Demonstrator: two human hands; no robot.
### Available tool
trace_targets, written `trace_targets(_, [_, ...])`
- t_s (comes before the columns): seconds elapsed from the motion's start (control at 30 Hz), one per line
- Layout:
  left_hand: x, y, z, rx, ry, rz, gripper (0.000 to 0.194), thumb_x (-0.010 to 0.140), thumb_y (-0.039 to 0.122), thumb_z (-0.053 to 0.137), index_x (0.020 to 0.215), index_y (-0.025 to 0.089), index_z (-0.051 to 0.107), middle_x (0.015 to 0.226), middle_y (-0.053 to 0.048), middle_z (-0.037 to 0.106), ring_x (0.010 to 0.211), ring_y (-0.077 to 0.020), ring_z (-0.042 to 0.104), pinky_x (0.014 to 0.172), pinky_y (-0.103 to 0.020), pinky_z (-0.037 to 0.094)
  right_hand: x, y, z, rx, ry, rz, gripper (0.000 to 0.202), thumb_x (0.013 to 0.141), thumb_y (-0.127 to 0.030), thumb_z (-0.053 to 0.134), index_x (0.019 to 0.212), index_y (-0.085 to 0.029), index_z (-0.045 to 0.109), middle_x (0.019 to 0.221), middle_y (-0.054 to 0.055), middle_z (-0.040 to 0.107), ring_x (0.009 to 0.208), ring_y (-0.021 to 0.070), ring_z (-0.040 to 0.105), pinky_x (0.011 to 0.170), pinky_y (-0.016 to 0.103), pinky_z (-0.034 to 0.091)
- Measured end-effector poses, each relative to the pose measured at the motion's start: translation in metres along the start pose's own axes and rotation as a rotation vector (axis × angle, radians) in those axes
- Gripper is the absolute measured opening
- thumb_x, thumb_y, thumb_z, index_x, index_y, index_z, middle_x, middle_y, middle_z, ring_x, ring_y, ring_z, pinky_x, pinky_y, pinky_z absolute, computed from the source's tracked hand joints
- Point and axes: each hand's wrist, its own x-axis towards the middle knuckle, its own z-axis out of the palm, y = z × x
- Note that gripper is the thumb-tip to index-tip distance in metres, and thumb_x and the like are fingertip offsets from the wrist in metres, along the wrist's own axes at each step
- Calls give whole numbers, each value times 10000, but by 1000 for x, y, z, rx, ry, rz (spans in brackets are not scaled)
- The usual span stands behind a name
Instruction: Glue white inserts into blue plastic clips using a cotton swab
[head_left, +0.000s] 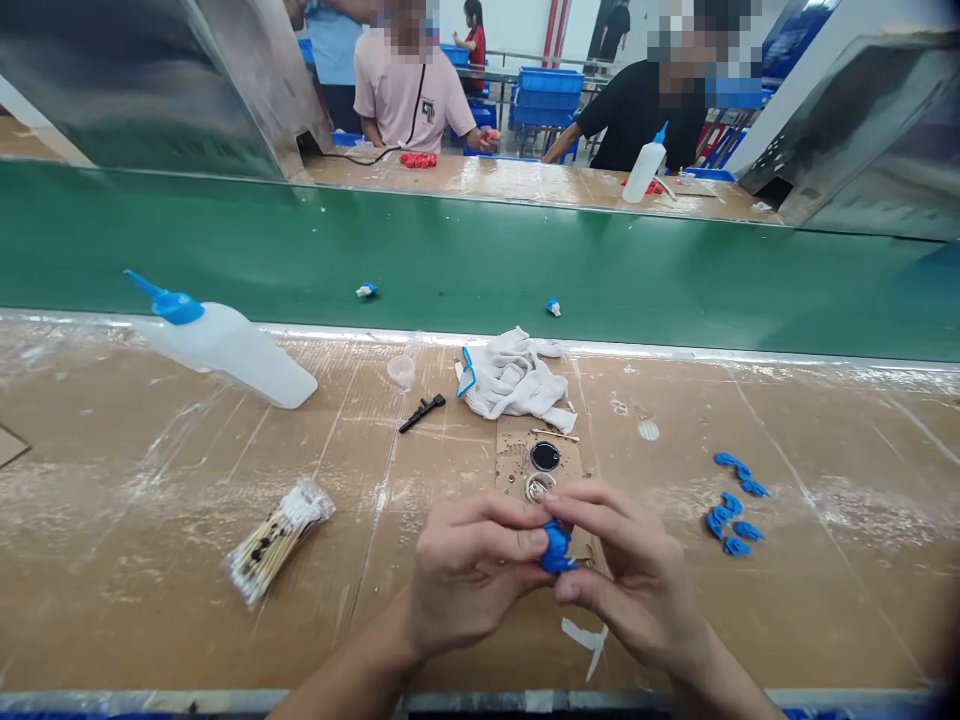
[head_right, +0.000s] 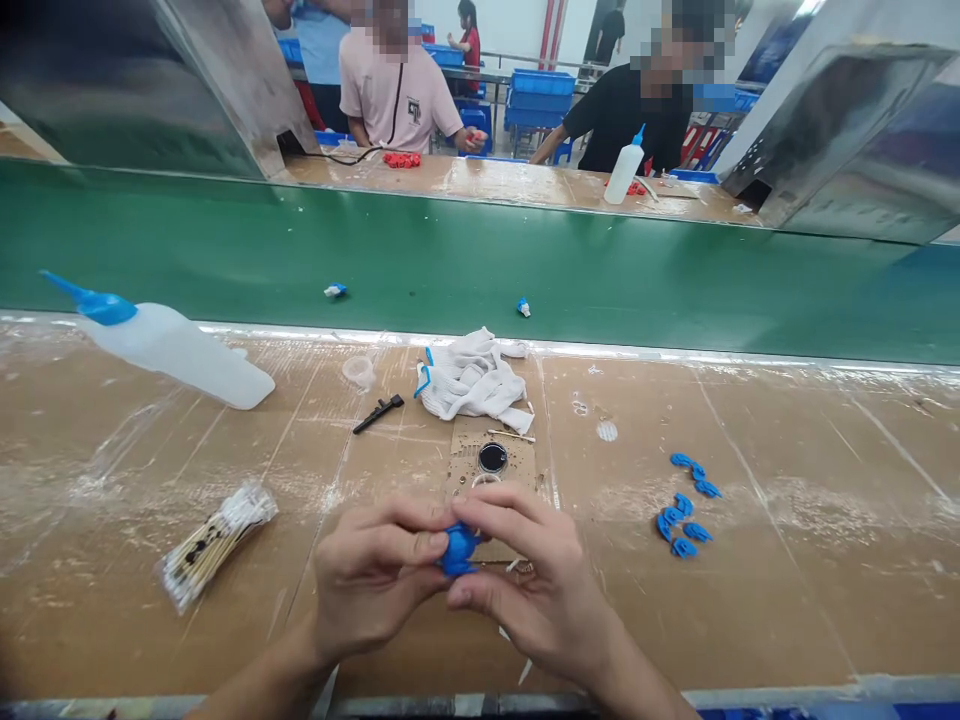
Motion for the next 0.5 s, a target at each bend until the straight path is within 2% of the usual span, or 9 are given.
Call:
trace_targets(0.07, [-2, 5, 5, 47, -12, 48, 458, 859, 117, 818, 1227, 381, 748, 1119, -33, 747, 916, -182, 789, 782, -235, 684, -3, -5, 3, 60, 41, -7, 393, 990, -440, 700, 1366, -333, 661, 1174, 64, 718, 1027, 189, 725, 879, 252, 626])
trace_targets(0.13, [-2, 10, 12, 57, -37, 52, 492, 913, 119, 753, 1288, 435, 713, 1146, -41, 707, 863, -171, 772, 689, -216, 679, -6, -11, 4, 88, 115, -32, 359, 1006, -439, 670, 1346, -323, 672, 1157, 75, 749, 1034, 212, 746, 877, 273, 646])
trace_targets(0.2, [4, 15, 21, 90, -88, 46, 521, 932, 108, 717, 1327, 447, 688, 1042, -48, 682, 757, -156, 731, 587, -219, 648, -11, -17, 3, 53, 209, -53, 307, 1023, -410, 644, 1297, -278, 687, 1113, 96, 771, 1029, 248, 758, 874, 324, 665])
trace_targets(0.27, [15, 19, 32, 162, -171, 78, 546, 920, 95, 730, 1361, 412, 673, 934, -45, 663, 699, -152, 700, 570, -238, 630, -19, -20, -1, -25, 329, -55, 260, 1040, -377, 611, 1243, -232, 687, 1076, 115, 776, 1003, 270, 766, 854, 357, 677])
trace_targets(0.33, [33, 23, 47, 205, -258, 134, 480, 928, 98, 723, 1345, 333, 694, 923, -60, 683, 703, -152, 707, 597, -246, 631, -31, -17, -8, -115, 451, -45, 243, 1062, -348, 562, 1232, -209, 667, 1068, 123, 771, 994, 271, 769, 840, 353, 679])
trace_targets(0.4, [58, 24, 62, 202, -404, 183, 364, 955, 142, 697, 1301, 254, 722, 975, -100, 735, 752, -168, 736, 648, -261, 647, -46, -8, -22, -214, 565, -24, 236, 1072, -305, 538, 1257, -205, 645, 1082, 119, 765, 994, 255, 769, 825, 312, 669])
trace_targets(0.5, [111, 15, 80, 185, -614, 160, 368, 953, 236, 696, 1318, 190, 700, 1004, -112, 779, 771, -181, 756, 690, -286, 656, -78, 10, -61, -343, 731, 48, 262, 1056, -232, 556, 1308, -200, 623, 1117, 123, 746, 966, 243, 757, 755, 272, 641])
